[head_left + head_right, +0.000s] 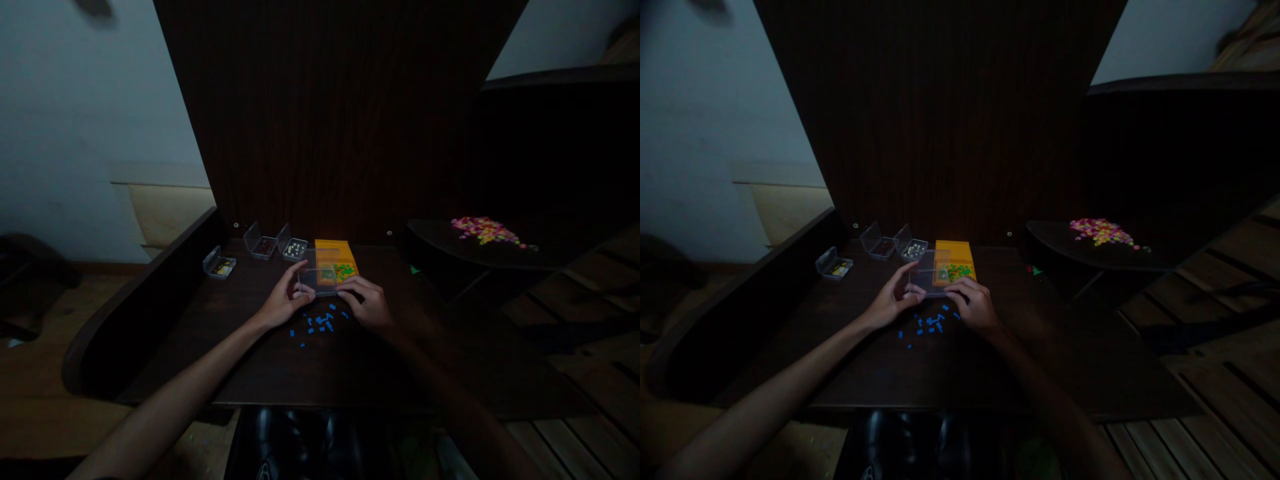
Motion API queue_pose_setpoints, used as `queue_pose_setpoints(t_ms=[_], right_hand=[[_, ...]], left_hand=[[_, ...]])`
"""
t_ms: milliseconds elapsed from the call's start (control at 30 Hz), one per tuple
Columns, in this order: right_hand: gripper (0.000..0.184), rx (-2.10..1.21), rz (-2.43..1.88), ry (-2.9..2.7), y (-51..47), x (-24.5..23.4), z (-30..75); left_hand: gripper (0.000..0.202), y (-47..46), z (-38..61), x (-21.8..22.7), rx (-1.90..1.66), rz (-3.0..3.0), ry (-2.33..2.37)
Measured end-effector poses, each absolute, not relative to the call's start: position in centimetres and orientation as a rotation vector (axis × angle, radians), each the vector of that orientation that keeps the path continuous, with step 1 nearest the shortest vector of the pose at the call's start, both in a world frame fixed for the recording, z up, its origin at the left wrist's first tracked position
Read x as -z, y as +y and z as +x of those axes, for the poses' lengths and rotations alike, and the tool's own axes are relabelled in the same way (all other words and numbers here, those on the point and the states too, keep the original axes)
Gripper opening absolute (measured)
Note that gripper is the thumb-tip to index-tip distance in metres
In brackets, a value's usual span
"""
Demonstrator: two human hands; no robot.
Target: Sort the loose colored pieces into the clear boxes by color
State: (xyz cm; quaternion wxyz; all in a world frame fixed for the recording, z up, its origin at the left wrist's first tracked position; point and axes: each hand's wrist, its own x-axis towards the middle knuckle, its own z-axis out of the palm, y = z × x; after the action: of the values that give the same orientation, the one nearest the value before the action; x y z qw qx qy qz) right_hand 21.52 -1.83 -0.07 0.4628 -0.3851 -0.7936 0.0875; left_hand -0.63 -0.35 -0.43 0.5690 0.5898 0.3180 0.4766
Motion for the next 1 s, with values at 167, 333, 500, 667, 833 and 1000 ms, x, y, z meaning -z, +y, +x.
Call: queue_pose_setpoints(t_ms=[167, 333, 500, 667, 833, 1000], right_hand=[[0.019, -0.113, -0.863, -2.022, -1.6, 0.3, 20.9], [0.021, -0.097, -0.777, -2.141, -1.1, 0.9, 20.8], [0.018, -0.183, -0.811, -2.191, -1.0, 1.1, 21.1], [0.016, -0.263, -0.845, -2.190, -1.0, 0.9, 21.5], [0.014, -0.289, -0.810, -2.091, -1.5, 0.3, 21.2], [0.015, -0.147, -0.891, -1.868, -1.8, -1.1, 22.1]], left_hand=[[0.076, -1.6, 0.2, 0.4, -1.044, 1.470, 0.669], [0.072, -2.1, 0.6, 0.8, -1.006, 1.546, 0.596], [0.071, -2.1, 0.7, 1.3, -0.986, 1.524, 0.591], [0.073, -2.0, 0.8, 1.5, -0.970, 1.442, 0.592], [0.079, -1.7, 0.7, 1.1, -0.930, 1.351, 0.638], [0.078, -1.3, 0.4, 0.6, -0.974, 1.320, 0.717]])
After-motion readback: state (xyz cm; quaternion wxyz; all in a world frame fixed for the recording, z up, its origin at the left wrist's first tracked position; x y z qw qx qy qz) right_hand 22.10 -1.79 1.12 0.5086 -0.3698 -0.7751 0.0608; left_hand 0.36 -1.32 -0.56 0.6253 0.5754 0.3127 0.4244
